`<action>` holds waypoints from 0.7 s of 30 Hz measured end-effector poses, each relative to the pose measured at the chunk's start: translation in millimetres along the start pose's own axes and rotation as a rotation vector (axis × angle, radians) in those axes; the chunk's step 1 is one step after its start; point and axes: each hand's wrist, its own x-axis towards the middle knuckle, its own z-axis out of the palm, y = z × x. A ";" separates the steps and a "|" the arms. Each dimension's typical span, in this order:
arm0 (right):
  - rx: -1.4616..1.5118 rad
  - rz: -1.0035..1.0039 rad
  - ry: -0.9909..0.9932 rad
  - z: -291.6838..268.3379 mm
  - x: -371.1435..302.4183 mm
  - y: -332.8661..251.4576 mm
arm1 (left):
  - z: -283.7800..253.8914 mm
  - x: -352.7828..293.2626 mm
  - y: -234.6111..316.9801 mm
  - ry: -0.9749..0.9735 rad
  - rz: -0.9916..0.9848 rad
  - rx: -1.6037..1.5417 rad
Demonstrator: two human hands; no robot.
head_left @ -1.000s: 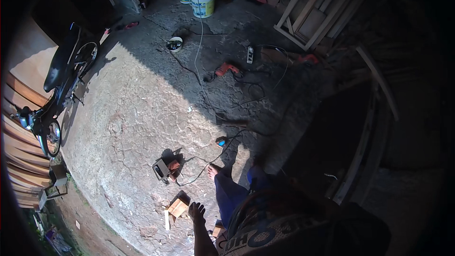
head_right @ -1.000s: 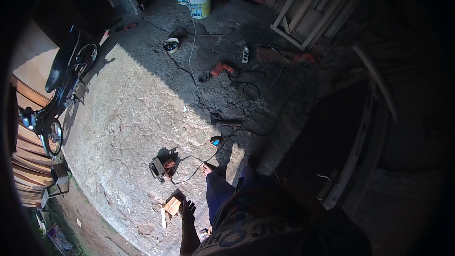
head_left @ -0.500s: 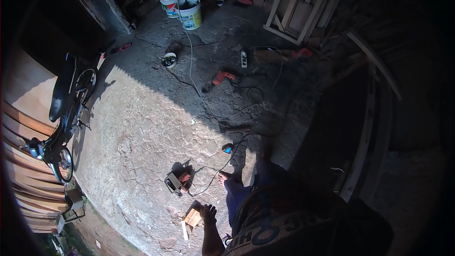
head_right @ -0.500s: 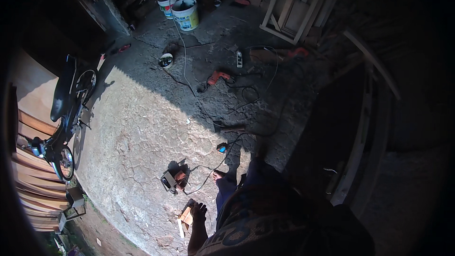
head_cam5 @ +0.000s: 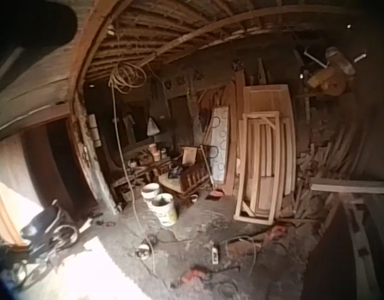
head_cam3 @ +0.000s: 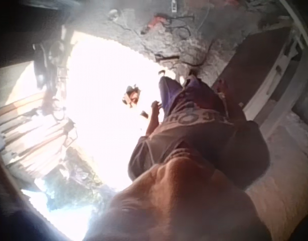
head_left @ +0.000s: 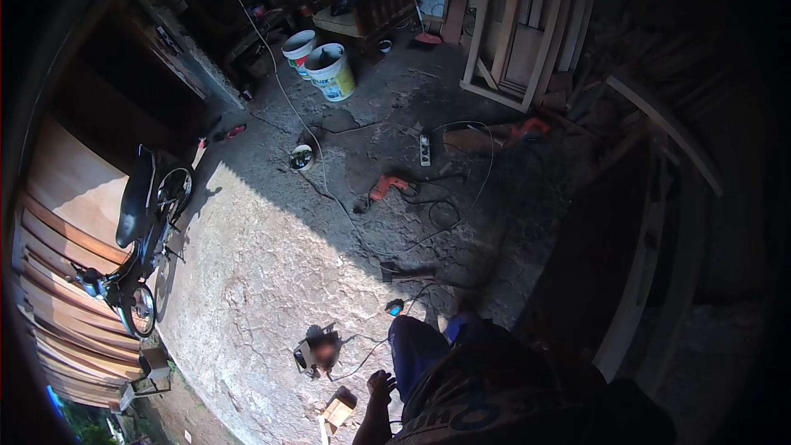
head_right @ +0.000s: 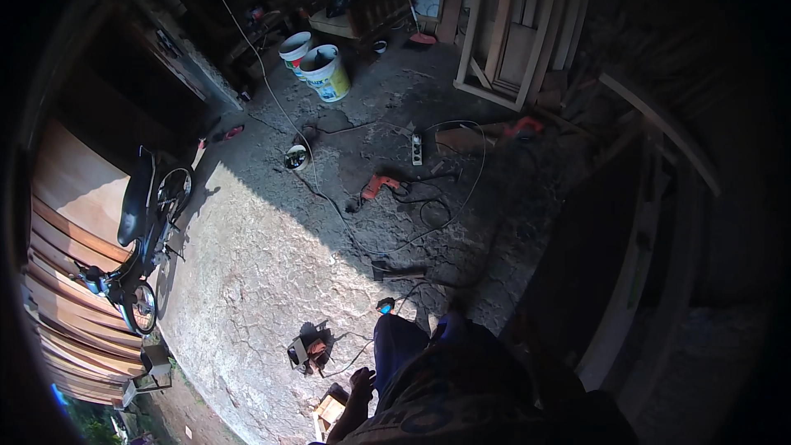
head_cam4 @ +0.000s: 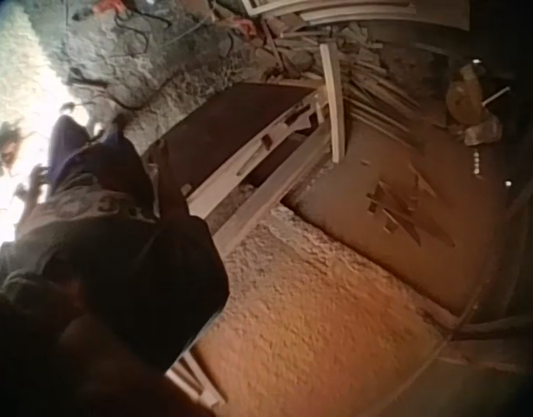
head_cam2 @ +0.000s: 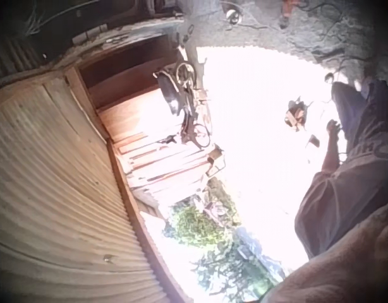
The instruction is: The person installs a door handle on a wooden door using a screwdriver. They tighten screws on both sides of the handle, retrieve additional screws from a container, and later pick up a power drill.
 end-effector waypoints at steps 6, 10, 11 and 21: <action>0.189 0.013 0.099 -28.2 31.6 -25.2 | 54.0 7.7 43.0 -0.110 0.038 0.142; 0.327 0.011 0.180 -54.8 58.1 -45.8 | 115.0 34.6 72.0 -0.124 0.015 0.157; 0.350 0.002 0.163 -51.8 64.6 -60.2 | 125.0 43.8 80.7 -0.120 0.016 0.179; -0.041 0.087 -0.149 -5.2 63.0 -312.1 | 282.6 98.3 170.1 -0.287 0.091 -0.015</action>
